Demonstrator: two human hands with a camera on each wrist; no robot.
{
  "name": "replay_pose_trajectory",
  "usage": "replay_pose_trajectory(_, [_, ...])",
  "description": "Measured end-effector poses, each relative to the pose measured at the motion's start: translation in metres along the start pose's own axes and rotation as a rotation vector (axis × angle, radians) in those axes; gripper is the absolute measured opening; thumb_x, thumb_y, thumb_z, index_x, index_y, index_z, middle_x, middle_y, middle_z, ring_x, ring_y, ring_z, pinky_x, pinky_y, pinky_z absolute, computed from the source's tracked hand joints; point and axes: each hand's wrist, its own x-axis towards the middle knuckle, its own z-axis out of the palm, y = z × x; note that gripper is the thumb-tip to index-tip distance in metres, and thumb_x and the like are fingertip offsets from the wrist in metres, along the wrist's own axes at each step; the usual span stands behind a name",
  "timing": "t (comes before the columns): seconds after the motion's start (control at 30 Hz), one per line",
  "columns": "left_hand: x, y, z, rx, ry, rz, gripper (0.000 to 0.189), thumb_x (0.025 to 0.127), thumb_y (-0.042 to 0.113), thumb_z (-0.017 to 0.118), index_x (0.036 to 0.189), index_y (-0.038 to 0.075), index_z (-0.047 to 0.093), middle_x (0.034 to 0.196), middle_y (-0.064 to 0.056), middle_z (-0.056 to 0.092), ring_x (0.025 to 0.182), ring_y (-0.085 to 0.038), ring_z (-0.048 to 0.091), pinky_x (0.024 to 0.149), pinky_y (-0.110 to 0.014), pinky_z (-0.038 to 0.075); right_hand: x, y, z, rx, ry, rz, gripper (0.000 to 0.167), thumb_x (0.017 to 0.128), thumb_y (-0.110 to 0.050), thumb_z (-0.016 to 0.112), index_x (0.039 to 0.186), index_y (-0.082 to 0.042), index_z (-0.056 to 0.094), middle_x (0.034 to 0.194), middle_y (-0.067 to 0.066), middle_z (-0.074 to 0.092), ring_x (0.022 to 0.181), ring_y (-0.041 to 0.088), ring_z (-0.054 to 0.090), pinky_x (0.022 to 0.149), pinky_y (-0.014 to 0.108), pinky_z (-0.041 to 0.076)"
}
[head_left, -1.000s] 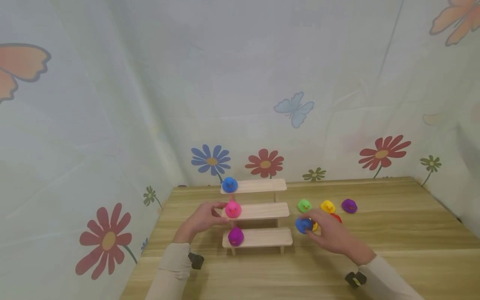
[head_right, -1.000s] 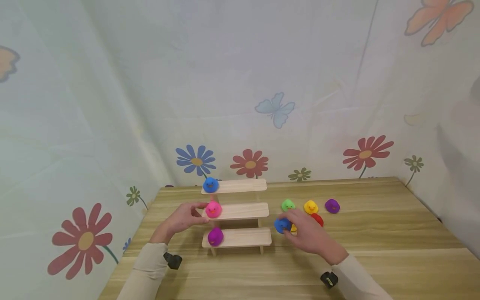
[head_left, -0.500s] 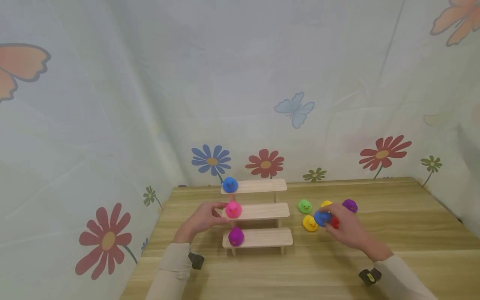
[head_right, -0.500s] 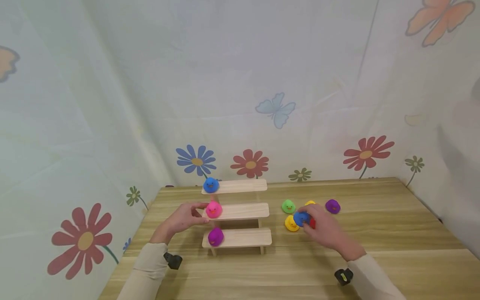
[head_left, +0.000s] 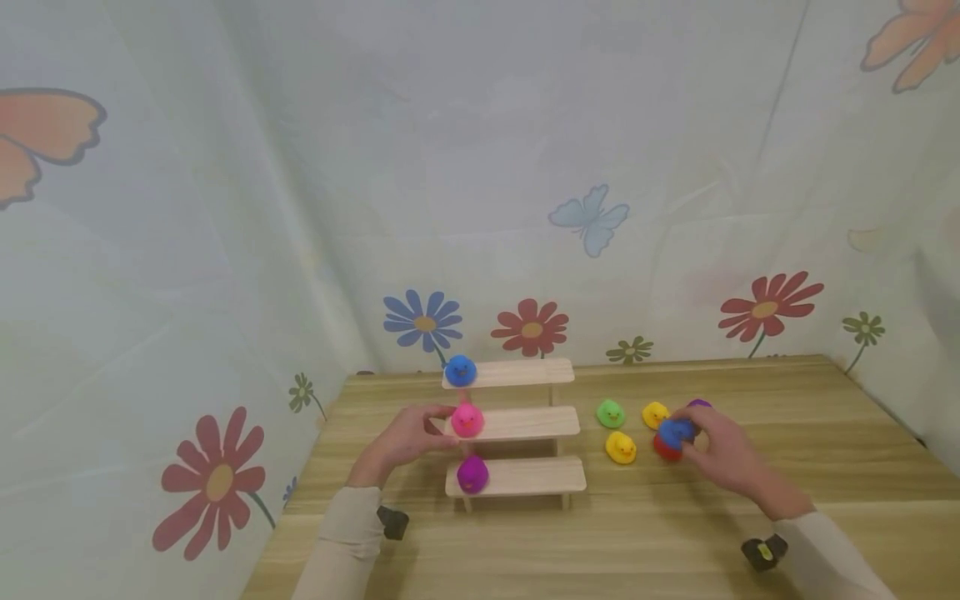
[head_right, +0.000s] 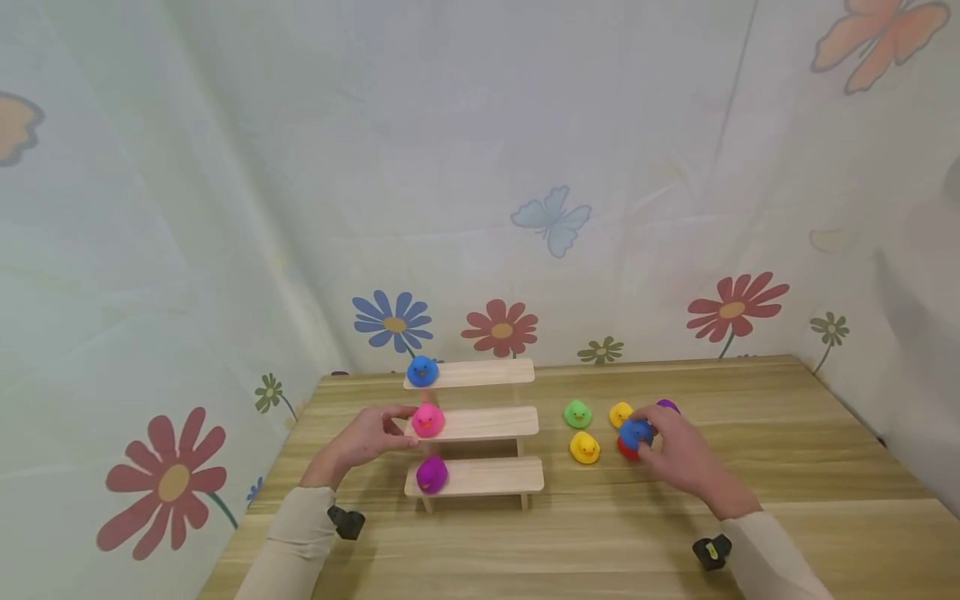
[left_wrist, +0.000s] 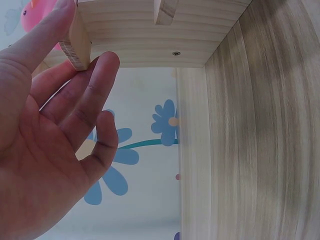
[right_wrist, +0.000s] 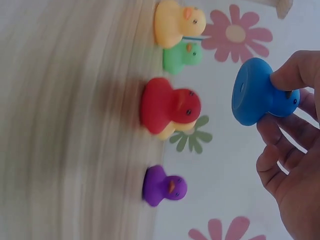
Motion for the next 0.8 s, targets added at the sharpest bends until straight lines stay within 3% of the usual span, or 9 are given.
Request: replay_pose_trajectory(0.8, [-0.001, 0.002, -0.001, 0.008, 0.003, 0.008, 0.050, 0.078, 0.024, 0.078, 0.124, 0.016, 0.061, 0.120, -0.004, 0.061, 0.080, -0.016, 0.061, 0.067, -0.032, 0.051, -0.006, 0.029, -0.013, -0.015, -0.068, 0.181, 0.032, 0.079, -0.001, 0.067, 0.110, 0.001, 0.057, 0.102, 0.015, 0.059, 0.085, 0.027, 0.053, 0.073, 0.047, 0.050])
